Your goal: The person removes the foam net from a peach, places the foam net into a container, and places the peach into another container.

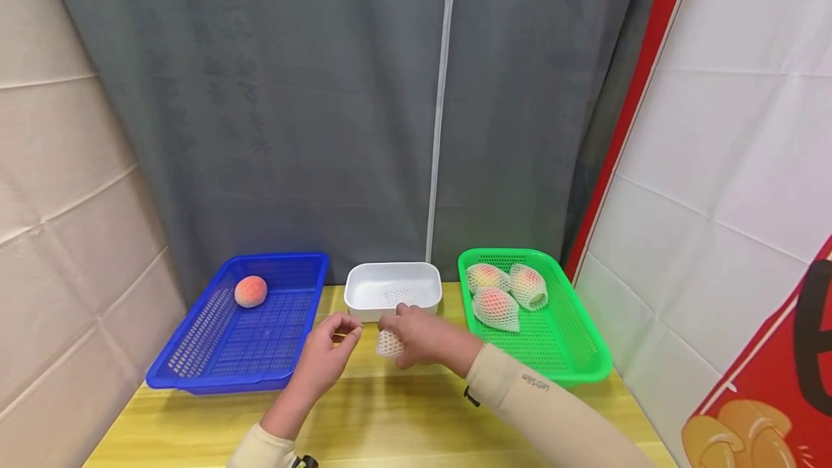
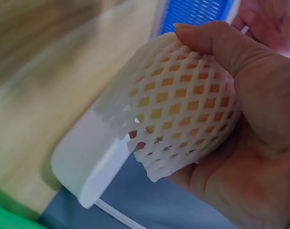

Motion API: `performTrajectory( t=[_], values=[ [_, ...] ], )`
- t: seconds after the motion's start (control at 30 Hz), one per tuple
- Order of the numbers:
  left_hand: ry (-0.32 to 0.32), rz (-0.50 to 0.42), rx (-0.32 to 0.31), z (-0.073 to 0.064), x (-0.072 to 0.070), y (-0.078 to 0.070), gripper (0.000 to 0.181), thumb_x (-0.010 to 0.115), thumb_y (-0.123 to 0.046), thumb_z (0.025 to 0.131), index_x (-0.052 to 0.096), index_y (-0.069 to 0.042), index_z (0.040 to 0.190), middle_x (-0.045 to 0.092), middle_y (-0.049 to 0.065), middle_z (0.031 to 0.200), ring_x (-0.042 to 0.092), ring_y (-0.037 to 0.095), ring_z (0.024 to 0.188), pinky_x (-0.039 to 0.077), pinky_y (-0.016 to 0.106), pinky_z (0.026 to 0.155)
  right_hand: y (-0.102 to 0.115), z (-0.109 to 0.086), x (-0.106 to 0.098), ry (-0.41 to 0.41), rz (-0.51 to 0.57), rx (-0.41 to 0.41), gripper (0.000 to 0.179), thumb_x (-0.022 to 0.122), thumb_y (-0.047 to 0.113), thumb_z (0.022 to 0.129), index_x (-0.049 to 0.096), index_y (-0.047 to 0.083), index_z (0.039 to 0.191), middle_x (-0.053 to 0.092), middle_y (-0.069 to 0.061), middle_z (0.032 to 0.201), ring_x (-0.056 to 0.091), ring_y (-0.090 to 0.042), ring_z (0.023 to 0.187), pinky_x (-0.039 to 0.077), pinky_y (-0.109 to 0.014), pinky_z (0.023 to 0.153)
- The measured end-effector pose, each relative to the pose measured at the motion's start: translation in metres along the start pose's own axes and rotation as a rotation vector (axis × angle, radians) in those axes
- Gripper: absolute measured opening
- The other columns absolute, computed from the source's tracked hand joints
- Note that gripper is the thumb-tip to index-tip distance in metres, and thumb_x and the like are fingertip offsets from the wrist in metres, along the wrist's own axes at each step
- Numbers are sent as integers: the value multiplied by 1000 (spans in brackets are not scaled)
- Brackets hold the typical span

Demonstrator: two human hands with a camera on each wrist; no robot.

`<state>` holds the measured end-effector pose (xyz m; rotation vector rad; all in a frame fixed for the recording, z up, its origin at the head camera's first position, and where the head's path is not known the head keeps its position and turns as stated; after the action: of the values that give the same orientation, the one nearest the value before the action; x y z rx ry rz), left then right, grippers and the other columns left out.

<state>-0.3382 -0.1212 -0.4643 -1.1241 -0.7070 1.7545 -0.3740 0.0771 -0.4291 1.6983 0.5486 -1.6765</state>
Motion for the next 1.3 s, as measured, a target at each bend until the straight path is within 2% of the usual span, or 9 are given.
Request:
performTrajectory(
  t=[0.13,0.27,0.47,0.77,1.03,1.17,1.3],
  values=[
    [3,-3,6,-2,1,-2,4,78,-11,101,74,-11,99,72,-2,102,72,19,99,61,44,91,-3,4,18,11,6,18,66,99,15,74,70,21,133,60,-1,106,56,-12,87,55,-29,74],
    [17,0,-2,-4,3,-2,4,77,-13,102,75,-11,100,72,-2,102,72,19,99,61,42,91,-8,9,36,19,1,32,67,99,18,74,71,22,134,58,-1,105,55,-12,85,53,-28,72],
    [33,-9,-20,-4,7,3,6,78,-15,102,74,-10,100,73,-2,102,71,18,99,60,41,91,-14,16,55,46,10,49,68,101,22,75,70,21,136,59,-1,109,56,-11,90,55,-28,79],
    [44,-12,-26,-5,9,6,4,77,-11,101,74,-13,100,73,-3,101,72,18,99,60,43,92,-11,23,71,70,-33,46,67,101,28,78,68,24,136,59,0,107,54,-11,90,53,-28,75],
    [41,-3,-25,-4,8,6,4,77,-11,101,74,-13,100,73,-2,102,72,18,99,60,42,91,-6,27,74,79,-84,49,72,102,34,78,66,26,139,59,0,109,55,-13,93,55,-30,78],
    [41,9,-20,-5,9,6,4,78,-13,101,74,-12,99,73,-4,102,72,18,98,60,39,90,-5,28,76,110,-81,80,85,102,36,78,62,30,152,60,-1,111,56,-14,94,56,-32,80],
    [44,10,-26,-6,9,6,4,77,-13,101,74,-12,99,73,-4,102,72,18,98,59,38,90,-6,29,77,111,-76,87,92,104,43,75,59,25,153,61,-1,112,58,-13,95,58,-33,84]
  ],
)
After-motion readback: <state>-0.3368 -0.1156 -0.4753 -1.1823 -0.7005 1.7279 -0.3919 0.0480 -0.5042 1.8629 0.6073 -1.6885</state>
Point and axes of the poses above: each hand's wrist, its own z-axis towards the middle knuckle, its own x-axis out of the palm, y = z × x, the point moved 4 cm from there along z, towards the middle knuckle
